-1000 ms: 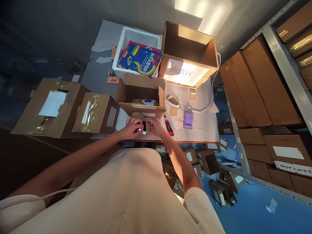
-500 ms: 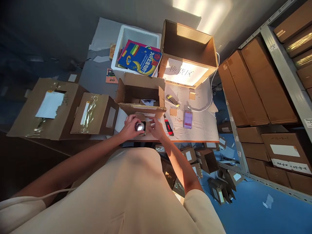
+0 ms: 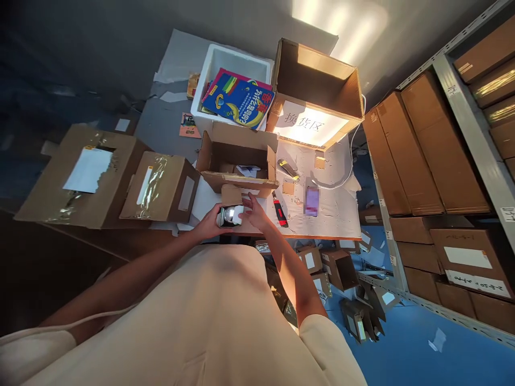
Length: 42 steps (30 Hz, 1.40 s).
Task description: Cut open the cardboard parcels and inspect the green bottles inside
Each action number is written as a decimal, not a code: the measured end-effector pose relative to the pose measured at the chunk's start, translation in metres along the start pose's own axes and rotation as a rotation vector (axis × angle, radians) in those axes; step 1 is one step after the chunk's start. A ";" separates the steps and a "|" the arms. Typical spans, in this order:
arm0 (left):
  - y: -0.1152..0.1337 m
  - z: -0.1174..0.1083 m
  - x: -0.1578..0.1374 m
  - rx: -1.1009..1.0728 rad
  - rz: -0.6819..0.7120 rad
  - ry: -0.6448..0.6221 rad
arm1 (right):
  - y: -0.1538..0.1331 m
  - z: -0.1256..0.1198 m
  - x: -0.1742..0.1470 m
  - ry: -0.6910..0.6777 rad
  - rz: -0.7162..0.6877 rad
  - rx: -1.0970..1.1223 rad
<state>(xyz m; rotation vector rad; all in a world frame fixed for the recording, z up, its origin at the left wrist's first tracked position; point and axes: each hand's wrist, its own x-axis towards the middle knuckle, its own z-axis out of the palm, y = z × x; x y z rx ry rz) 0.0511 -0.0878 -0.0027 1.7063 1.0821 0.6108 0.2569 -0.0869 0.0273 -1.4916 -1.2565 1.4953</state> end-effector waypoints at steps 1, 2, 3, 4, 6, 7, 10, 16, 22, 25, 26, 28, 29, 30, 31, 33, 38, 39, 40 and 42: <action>0.001 -0.001 -0.001 0.032 0.003 -0.001 | -0.004 -0.003 0.003 -0.068 -0.003 0.026; 0.001 -0.001 -0.001 0.050 0.009 -0.003 | -0.008 -0.006 0.005 -0.119 -0.027 0.037; 0.001 -0.001 -0.002 0.059 0.013 -0.004 | -0.011 -0.008 0.004 -0.151 -0.068 0.029; 0.001 -0.002 -0.002 0.058 0.016 0.002 | -0.015 -0.010 0.001 -0.174 -0.125 -0.004; 0.000 -0.003 0.000 0.041 0.029 0.022 | -0.019 -0.014 -0.008 -0.216 -0.257 -0.145; 0.000 -0.003 0.002 0.032 0.040 0.029 | -0.020 -0.014 -0.012 -0.234 -0.313 -0.241; 0.000 -0.005 0.009 0.024 0.070 0.032 | -0.018 -0.012 -0.019 -0.217 -0.408 -0.512; 0.003 -0.008 0.017 0.048 0.075 0.008 | -0.015 -0.003 -0.011 -0.120 -0.476 -0.715; 0.004 -0.014 0.016 0.079 0.079 -0.027 | -0.023 -0.008 -0.009 -0.257 -0.565 -0.784; 0.003 -0.014 0.017 0.084 0.077 -0.016 | -0.026 -0.009 -0.007 -0.259 -0.575 -0.824; 0.003 -0.014 0.017 0.080 0.075 -0.008 | -0.026 -0.009 -0.007 -0.255 -0.572 -0.841; 0.002 -0.013 0.018 0.070 0.064 0.009 | -0.023 -0.007 -0.010 -0.255 -0.571 -0.889; 0.002 -0.012 0.019 0.069 0.058 0.015 | -0.021 -0.006 -0.013 -0.257 -0.575 -0.916; 0.002 -0.012 0.019 0.072 0.055 0.015 | -0.019 -0.006 -0.016 -0.257 -0.581 -0.938; 0.002 -0.011 0.020 0.079 0.055 0.009 | -0.015 -0.005 -0.018 -0.255 -0.587 -0.949; 0.003 -0.012 0.019 0.105 0.064 -0.032 | -0.008 -0.004 -0.022 -0.252 -0.582 -0.943; 0.016 -0.033 0.005 0.308 0.164 -0.147 | 0.005 -0.005 -0.019 -0.244 -0.523 -0.896; 0.022 -0.042 0.002 0.356 0.210 -0.148 | 0.007 -0.006 -0.017 -0.240 -0.527 -0.894; 0.030 -0.052 0.000 0.398 0.259 -0.126 | 0.008 -0.006 -0.016 -0.234 -0.534 -0.889; 0.046 -0.072 0.003 0.473 0.334 0.011 | 0.012 -0.006 -0.014 -0.199 -0.539 -0.865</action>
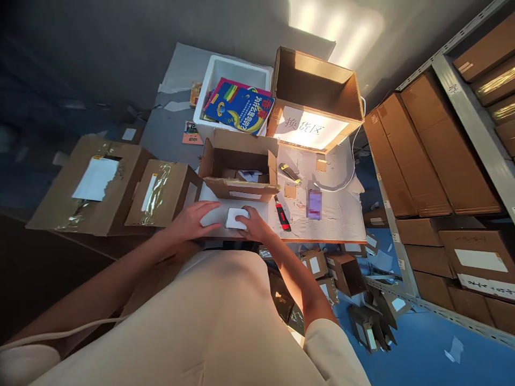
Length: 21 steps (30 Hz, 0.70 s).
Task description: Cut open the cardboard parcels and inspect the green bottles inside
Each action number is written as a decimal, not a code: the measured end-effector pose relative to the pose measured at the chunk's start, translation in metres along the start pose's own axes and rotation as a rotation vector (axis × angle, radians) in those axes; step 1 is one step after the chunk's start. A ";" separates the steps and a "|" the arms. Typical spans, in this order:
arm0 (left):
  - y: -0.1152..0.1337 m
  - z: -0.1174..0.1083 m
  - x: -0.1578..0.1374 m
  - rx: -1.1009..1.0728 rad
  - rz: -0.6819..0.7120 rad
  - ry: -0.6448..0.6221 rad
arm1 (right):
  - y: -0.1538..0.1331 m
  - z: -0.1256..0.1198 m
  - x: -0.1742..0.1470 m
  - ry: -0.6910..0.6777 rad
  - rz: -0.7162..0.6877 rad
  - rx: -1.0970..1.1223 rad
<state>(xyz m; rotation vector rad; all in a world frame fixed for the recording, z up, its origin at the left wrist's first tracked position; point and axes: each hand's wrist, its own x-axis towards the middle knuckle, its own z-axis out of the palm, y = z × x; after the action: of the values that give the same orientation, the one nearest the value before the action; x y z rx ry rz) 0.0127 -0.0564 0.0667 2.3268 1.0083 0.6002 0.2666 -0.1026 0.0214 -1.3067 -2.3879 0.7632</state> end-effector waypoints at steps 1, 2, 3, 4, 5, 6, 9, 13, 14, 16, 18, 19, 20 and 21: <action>0.001 -0.010 0.007 0.058 -0.004 0.088 | 0.001 0.002 0.000 0.026 0.010 0.010; 0.000 -0.018 0.017 0.123 -0.014 0.153 | 0.002 0.004 0.001 0.049 0.016 0.021; -0.001 -0.024 0.028 0.190 -0.020 0.181 | 0.003 0.006 0.002 0.068 0.013 0.032; -0.003 -0.026 0.039 0.255 -0.023 0.175 | 0.003 0.009 0.003 0.080 0.001 0.041; -0.006 -0.027 0.049 0.315 -0.025 0.146 | 0.004 0.011 0.004 0.086 -0.020 0.050; -0.009 -0.025 0.058 0.367 -0.029 0.113 | 0.004 0.014 0.004 0.090 -0.042 0.059; -0.019 -0.016 0.071 0.456 -0.058 0.087 | 0.004 0.015 0.004 0.125 -0.073 0.074; -0.028 -0.005 0.071 0.475 -0.045 0.157 | -0.005 -0.010 -0.008 0.224 -0.053 0.097; -0.029 -0.004 0.071 0.474 -0.039 0.178 | -0.010 -0.023 -0.014 0.246 -0.061 0.100; -0.029 -0.003 0.072 0.474 -0.033 0.214 | -0.022 -0.059 -0.027 0.312 -0.081 0.086; -0.027 -0.003 0.074 0.478 -0.032 0.249 | -0.036 -0.106 -0.042 0.415 -0.087 0.076; -0.026 -0.003 0.074 0.481 -0.032 0.268 | -0.041 -0.132 -0.050 0.488 -0.087 0.072; -0.025 -0.003 0.075 0.482 -0.029 0.285 | -0.044 -0.160 -0.057 0.552 -0.096 0.047; -0.025 -0.002 0.076 0.482 -0.022 0.304 | -0.045 -0.189 -0.063 0.599 -0.095 0.016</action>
<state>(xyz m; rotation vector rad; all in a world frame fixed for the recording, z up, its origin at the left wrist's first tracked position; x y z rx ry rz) 0.0453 0.0166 0.0665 2.6834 1.4495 0.7898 0.3654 -0.1188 0.1998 -1.1925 -1.9356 0.2989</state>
